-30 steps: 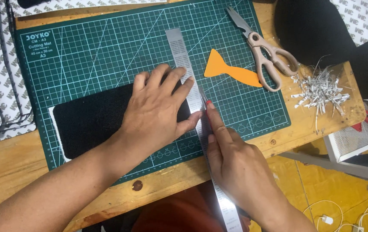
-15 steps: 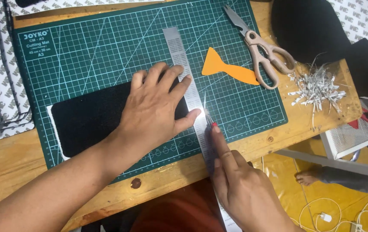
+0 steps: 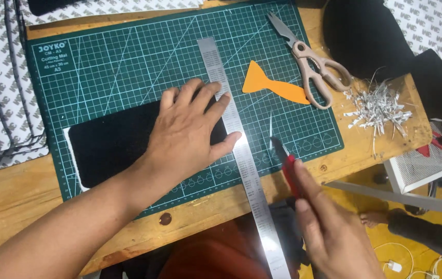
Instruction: Trimming and cutting a rectangular piece of black material using scissors, a utility knife, and a metal ruler on a cutting mat.
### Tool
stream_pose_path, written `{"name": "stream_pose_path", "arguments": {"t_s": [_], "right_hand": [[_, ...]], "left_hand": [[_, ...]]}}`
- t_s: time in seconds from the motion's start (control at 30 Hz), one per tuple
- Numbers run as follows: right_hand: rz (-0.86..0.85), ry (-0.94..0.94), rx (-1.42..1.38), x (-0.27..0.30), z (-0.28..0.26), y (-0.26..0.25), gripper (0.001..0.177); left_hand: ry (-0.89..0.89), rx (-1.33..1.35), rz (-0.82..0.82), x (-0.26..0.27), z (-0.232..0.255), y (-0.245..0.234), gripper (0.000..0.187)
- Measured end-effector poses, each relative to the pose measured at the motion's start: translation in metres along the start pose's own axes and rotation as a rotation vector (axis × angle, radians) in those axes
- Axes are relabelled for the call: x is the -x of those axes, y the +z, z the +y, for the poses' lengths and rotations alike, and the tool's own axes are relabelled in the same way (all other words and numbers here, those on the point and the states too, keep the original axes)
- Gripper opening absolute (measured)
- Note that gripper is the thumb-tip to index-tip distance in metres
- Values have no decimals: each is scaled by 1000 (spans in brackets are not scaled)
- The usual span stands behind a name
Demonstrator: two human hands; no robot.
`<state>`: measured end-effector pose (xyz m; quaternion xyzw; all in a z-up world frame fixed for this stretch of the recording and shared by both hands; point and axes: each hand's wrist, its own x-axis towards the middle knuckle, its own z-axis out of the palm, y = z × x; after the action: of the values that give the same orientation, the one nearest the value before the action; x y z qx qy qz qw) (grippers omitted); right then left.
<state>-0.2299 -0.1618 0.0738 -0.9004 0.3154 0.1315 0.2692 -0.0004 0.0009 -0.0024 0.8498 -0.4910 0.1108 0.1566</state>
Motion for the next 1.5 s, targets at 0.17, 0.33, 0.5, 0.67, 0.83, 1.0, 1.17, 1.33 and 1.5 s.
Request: {"name": "stream_pose_path", "arguments": {"t_s": [0.17,0.33,0.5,0.67,0.83,1.0,1.17,1.33,1.5], "right_hand": [[136,-370,-23,-20,15,5,62],[179,-519,-102,-34,12,13,57],[151,-664,-94,-40,5,18,55],[158,-764,-43,-41,-1,19,55],[126,-717,9,-42,1,22,58],[117,-659,37,-44,6,24,58],[221,-442,150,-57,2,22,70],[451,-362,394,-74,-9,17,52],[515,-509,354,-83,-13,12,59]], "left_hand": [[-8,99,15,1,-1,-5,64],[-34,209,105,-2,2,-15,55],[-61,454,236,-8,1,-27,33],[-212,798,138,-11,-1,-24,21],[-331,1048,80,-13,-1,-25,6],[-452,1079,63,-15,-4,-26,7],[-485,1083,106,-15,-9,-31,10],[-504,1081,67,-13,-9,-31,10],[-466,1097,92,-13,-7,-30,9]]}}
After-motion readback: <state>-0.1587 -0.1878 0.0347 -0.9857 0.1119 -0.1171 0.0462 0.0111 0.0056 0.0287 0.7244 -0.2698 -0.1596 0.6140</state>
